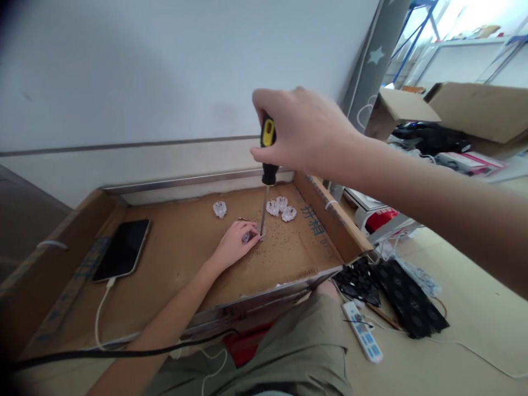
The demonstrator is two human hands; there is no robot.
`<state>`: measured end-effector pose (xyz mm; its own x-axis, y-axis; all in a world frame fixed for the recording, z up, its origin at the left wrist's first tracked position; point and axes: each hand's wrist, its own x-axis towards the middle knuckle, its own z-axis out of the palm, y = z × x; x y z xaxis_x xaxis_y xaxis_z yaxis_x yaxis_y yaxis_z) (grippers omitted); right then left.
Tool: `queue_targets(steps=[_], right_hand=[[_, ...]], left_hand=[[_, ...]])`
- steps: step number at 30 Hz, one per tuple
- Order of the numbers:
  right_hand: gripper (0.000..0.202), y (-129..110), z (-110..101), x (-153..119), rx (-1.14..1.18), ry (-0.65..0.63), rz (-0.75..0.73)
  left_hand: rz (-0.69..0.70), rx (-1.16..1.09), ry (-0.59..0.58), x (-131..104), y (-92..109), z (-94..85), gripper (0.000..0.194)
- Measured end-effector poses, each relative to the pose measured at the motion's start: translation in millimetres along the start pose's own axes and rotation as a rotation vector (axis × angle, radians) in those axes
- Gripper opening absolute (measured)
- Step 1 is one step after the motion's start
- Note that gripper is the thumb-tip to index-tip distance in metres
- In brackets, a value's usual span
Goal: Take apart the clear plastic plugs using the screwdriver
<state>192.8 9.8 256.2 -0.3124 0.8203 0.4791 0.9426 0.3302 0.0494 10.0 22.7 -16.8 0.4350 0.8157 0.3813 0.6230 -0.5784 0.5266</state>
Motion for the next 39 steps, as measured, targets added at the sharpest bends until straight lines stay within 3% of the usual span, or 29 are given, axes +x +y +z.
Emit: queue_targets(steps=[3, 5, 7, 8, 10, 11, 15, 17, 19, 23, 27, 30, 32, 35, 39], right_hand=[[0.055, 17.3, -13.0, -25.8, 0.008, 0.072, 0.047], [0.048, 26.0, -17.3, -49.4, 0.095, 0.235, 0.105], [0.040, 28.2, -6.5, -75.8, 0.196, 0.460, 0.221], [0.036, 26.5, 6.4, -89.4, 0.264, 0.427, 0.270], [0.031, 18.7, 45.8, -116.4, 0.346, 0.585, 0.320], [0.029, 13.4, 70.1, -129.4, 0.394, 0.583, 0.333], [0.025, -3.6, 160.9, -173.5, 0.499, 0.482, 0.338], [0.024, -5.8, 187.7, -188.5, 0.536, 0.417, 0.356], [0.022, -6.5, 200.3, -196.5, 0.569, 0.337, 0.381], [0.022, -21.2, 206.5, -185.3, 0.688, 0.199, 0.424], [0.044, -47.7, 226.1, -141.0, 0.947, 0.071, 0.440], [0.040, -54.6, 250.1, -104.0, 1.134, -0.059, 0.450], [0.036, -53.7, 261.8, -85.6, 1.221, -0.122, 0.440], [0.034, -54.0, 267.2, -70.1, 1.283, -0.111, 0.461], [0.033, -62.7, 262.0, -64.4, 1.265, 0.010, 0.501]], left_hand=[[0.030, -0.005, 0.017, -0.6, 1.6, -5.0, 0.007], [0.020, 0.002, 0.076, 0.7, 1.1, -10.8, 0.008], [-0.038, 0.009, 0.206, 2.9, -1.8, -17.3, 0.009], [-0.081, 0.008, 0.282, 3.9, -4.1, -20.2, 0.009], [-0.179, -0.005, 0.405, 5.3, -9.5, -24.4, 0.010], [-0.222, -0.018, 0.438, 5.5, -12.1, -25.5, 0.011], [-0.254, -0.036, 0.422, 4.5, -17.0, -24.7, 0.012], [-0.226, 0.001, 0.411, 4.1, -15.8, -23.8, 0.012], [-0.211, 0.033, 0.413, 4.1, -13.6, -23.8, 0.012], [-0.159, 0.055, 0.412, 3.7, -9.1, -25.1, 0.010], [-0.062, 0.046, 0.343, 1.6, -3.3, -23.9, 0.008], [-0.038, 0.010, 0.274, 0.1, 0.3, -22.8, 0.013], [-0.069, -0.028, 0.274, 0.1, 0.2, -24.0, 0.026], [-0.148, -0.033, 0.357, 1.7, -5.2, -29.8, 0.037], [-0.248, 0.173, 0.420, 3.5, -18.5, -38.4, 0.022]])
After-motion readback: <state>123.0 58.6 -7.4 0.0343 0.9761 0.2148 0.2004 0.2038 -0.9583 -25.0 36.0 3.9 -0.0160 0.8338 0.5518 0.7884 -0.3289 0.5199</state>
